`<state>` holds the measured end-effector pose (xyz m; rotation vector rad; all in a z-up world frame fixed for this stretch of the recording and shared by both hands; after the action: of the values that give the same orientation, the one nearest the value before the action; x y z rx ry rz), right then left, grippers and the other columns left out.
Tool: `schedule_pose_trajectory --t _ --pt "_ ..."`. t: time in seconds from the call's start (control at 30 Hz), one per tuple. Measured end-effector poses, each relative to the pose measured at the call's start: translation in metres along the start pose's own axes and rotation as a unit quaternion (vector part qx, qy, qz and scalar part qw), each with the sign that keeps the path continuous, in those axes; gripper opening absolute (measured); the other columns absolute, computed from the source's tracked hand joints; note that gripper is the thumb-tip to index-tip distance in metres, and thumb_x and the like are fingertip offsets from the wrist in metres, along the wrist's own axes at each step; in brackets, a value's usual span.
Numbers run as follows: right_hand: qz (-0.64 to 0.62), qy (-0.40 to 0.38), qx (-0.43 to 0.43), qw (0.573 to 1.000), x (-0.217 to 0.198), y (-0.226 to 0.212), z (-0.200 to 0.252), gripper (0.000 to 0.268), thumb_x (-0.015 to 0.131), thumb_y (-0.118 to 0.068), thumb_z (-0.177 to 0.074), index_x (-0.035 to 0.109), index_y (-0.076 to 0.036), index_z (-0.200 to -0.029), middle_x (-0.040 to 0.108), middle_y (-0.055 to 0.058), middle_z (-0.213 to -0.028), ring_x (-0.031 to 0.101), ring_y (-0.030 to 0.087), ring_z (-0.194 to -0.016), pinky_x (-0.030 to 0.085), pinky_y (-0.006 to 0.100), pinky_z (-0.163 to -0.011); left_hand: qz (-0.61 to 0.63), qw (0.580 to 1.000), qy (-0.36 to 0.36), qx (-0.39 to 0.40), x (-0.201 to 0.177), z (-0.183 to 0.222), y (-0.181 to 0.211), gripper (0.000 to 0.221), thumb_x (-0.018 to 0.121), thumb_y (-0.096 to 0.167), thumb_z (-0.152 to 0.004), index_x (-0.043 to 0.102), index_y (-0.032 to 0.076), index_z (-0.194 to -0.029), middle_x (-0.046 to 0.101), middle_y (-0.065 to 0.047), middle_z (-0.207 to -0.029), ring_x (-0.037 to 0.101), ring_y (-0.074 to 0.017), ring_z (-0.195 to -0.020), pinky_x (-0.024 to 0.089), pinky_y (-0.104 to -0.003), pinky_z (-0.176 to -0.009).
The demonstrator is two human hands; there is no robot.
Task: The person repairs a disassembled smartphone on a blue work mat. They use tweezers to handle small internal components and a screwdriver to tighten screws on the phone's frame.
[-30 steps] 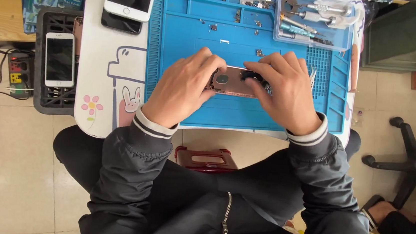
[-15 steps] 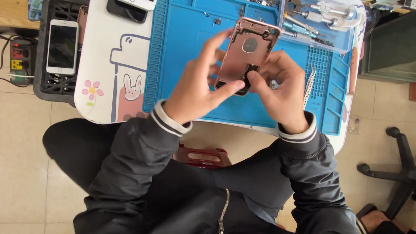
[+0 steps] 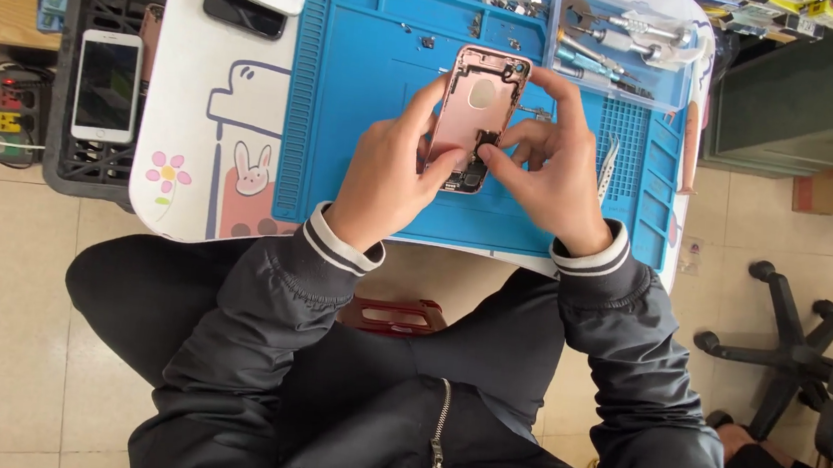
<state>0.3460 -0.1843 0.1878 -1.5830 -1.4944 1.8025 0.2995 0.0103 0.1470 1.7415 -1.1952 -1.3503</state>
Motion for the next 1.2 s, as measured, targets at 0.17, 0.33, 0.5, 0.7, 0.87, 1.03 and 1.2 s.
schedule_pose_trajectory --t 0.17,0.33,0.5,0.7,0.87,1.03,1.2 --pt "0.085 -0.033 -0.029 0.995 -0.009 -0.007 -0.008 0.078 0.086 -0.009 -0.096 0.037 -0.011 -0.156 0.078 0.003 -0.09 0.063 0.014 -0.06 0.054 0.03 -0.056 0.022 0.999 -0.03 -0.018 -0.008 -0.001 0.003 0.091 0.079 0.017 -0.101 0.017 0.019 -0.168 0.073 -0.009 -0.102 0.074 -0.0211 -0.07 0.057 -0.033 -0.058" --pt "0.03 -0.089 -0.019 0.995 -0.009 -0.004 -0.015 0.083 0.087 -0.004 -0.093 0.035 -0.011 -0.158 0.078 0.005 -0.087 0.055 0.012 -0.049 0.048 0.025 -0.049 0.123 0.992 -0.003 -0.03 -0.015 0.0 0.001 0.07 0.067 0.016 -0.109 0.025 0.017 -0.165 0.077 -0.008 -0.102 0.063 -0.012 -0.064 0.054 -0.025 -0.059" --pt "-0.061 -0.077 -0.054 0.994 -0.009 0.013 -0.024 0.05 0.076 -0.004 -0.096 0.056 -0.003 -0.142 0.074 0.007 -0.079 0.059 0.015 -0.051 0.038 0.024 -0.045 0.164 0.986 -0.013 -0.026 -0.009 0.0 -0.003 0.058 0.065 0.003 -0.103 0.045 0.008 -0.157 0.077 -0.023 -0.107 0.077 -0.024 -0.069 0.063 -0.031 -0.051" --pt "-0.124 -0.022 -0.009 0.992 0.0 0.036 -0.03 0.013 0.064 -0.009 -0.104 0.074 -0.003 -0.109 0.071 0.004 -0.061 0.061 0.013 -0.046 0.042 0.021 -0.044 0.166 0.983 -0.061 -0.044 0.001 -0.003 0.003 0.064 0.066 0.002 -0.1 0.044 0.008 -0.159 0.077 -0.024 -0.101 0.075 -0.0239 -0.063 0.061 -0.031 -0.046" --pt "-0.154 -0.02 -0.016 0.988 -0.002 0.032 -0.026 0.013 0.062 -0.005 -0.103 0.074 0.001 -0.105 0.071 0.009 -0.061 0.064 0.015 -0.05 0.048 0.023 -0.049 0.151 0.987 -0.053 -0.027 -0.002 -0.006 0.014 0.057 0.064 0.001 -0.102 0.047 0.005 -0.156 0.076 -0.025 -0.097 0.075 -0.0274 -0.065 0.062 -0.034 -0.051" --pt "-0.166 -0.033 -0.024 0.985 -0.004 0.031 -0.027 0.014 0.064 -0.007 -0.101 0.075 0.001 -0.103 0.073 0.009 -0.061 0.065 0.016 -0.05 0.051 0.024 -0.051 0.146 0.988 -0.046 -0.03 -0.002 -0.009 0.014 0.055 0.065 0.002 -0.102 0.05 0.006 -0.154 0.076 -0.022 -0.094 0.074 -0.0249 -0.066 0.064 -0.033 -0.056" --pt "-0.167 -0.026 -0.041 0.985 -0.004 0.033 -0.027 0.013 0.063 -0.004 -0.101 0.075 0.001 -0.101 0.072 0.008 -0.061 0.063 0.013 -0.052 0.048 0.022 -0.051 0.147 0.988 -0.042 -0.029 -0.002 -0.008 0.017 0.053 0.065 0.002 -0.103 0.051 0.006 -0.153 0.076 -0.022 -0.095 0.074 -0.0253 -0.067 0.065 -0.034 -0.059"
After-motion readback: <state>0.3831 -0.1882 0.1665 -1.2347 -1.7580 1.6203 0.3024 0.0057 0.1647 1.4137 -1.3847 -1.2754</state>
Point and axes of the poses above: each hand's wrist, its own z-axis away from the middle knuckle, its own x-axis out of the palm, y = z × x, the point moved 2 cm from there along -z, towards the middle knuckle
